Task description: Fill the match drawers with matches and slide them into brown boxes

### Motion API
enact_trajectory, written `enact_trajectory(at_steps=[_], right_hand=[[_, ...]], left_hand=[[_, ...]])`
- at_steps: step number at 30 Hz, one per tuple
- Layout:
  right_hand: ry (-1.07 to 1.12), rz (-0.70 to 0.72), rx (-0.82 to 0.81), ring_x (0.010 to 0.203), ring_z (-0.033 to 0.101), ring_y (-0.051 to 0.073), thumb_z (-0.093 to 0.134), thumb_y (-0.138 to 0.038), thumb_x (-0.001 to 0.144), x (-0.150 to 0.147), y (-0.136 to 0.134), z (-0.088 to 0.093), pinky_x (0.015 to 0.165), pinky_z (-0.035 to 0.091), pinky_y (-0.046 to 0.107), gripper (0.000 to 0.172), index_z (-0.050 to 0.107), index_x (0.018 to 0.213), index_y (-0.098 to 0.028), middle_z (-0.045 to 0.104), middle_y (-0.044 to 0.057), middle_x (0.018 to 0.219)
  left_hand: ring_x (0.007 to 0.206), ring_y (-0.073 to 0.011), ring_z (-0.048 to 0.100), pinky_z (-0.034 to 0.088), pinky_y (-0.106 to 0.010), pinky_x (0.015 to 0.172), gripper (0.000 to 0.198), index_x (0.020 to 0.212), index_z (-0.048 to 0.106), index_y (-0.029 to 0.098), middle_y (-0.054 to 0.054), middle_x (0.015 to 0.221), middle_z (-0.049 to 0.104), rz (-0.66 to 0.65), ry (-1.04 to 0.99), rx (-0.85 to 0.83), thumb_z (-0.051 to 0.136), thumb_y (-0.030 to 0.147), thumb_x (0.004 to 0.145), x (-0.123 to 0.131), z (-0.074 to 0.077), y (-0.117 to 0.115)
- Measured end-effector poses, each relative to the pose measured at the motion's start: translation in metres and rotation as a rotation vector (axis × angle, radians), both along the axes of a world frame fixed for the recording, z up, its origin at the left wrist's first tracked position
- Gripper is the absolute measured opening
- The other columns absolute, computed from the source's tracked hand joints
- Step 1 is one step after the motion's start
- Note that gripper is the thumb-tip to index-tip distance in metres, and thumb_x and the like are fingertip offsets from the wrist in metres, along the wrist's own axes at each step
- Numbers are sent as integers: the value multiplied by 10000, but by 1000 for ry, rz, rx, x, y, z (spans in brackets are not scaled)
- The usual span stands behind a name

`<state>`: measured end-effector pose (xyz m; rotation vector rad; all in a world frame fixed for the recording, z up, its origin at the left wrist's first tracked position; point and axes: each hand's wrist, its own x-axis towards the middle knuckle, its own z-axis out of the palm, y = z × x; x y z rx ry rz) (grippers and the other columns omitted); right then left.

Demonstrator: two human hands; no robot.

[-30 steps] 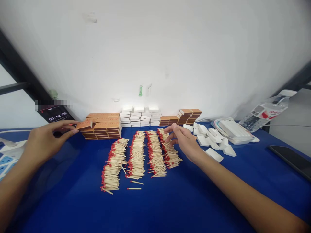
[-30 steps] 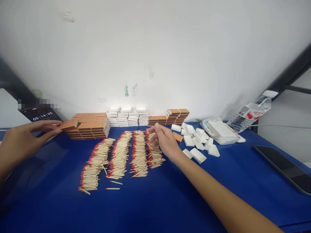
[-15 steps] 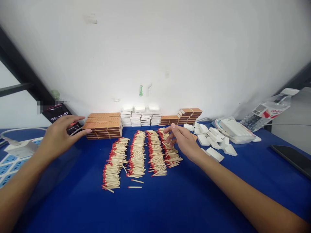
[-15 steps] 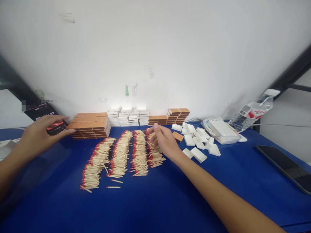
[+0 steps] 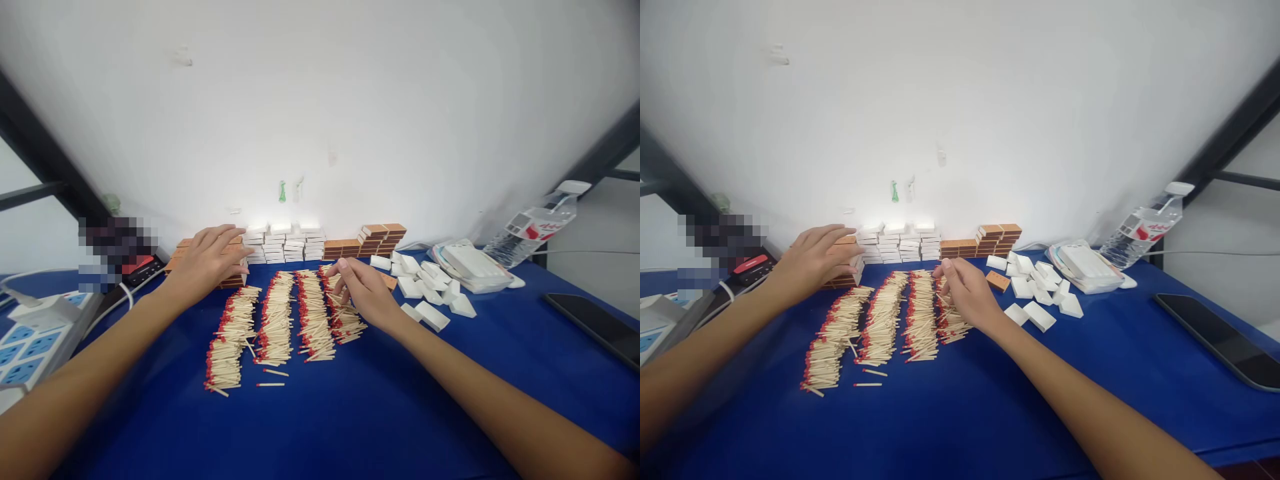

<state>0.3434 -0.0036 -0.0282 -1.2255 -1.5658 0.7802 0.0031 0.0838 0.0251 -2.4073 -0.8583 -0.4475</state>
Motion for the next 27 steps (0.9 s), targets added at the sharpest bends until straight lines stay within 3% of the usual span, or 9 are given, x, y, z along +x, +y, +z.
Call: enact_trajectory(at_steps=[9, 22, 27], right_hand=[[-15, -155, 145, 633, 632, 199, 415, -721, 1024, 5, 1, 7, 648, 500, 335, 593, 681, 844, -224, 631, 26, 663], [32, -241, 186, 519, 604, 182, 488, -716, 999, 10, 9, 5, 546, 484, 314, 590, 696, 792, -205, 620, 10, 578], [-46, -262, 218, 546, 610, 183, 462, -618, 1048, 19, 14, 4, 591, 491, 328, 541, 684, 781, -204, 638, 20, 629]], left_hand=[[1477, -354, 436, 398, -572, 1169, 143, 987, 790, 279, -76, 1555, 551, 27, 39, -37, 661, 337, 999, 1, 0, 7], [1458, -415, 441, 415, -618, 1137, 180, 974, 794, 216, -144, 1561, 535, -3, 93, -14, 667, 340, 1006, -1, 0, 10], [1461, -398, 448, 420, -613, 1141, 199, 990, 805, 238, -133, 1552, 545, -17, 103, -21, 649, 360, 1017, 2, 0, 10]])
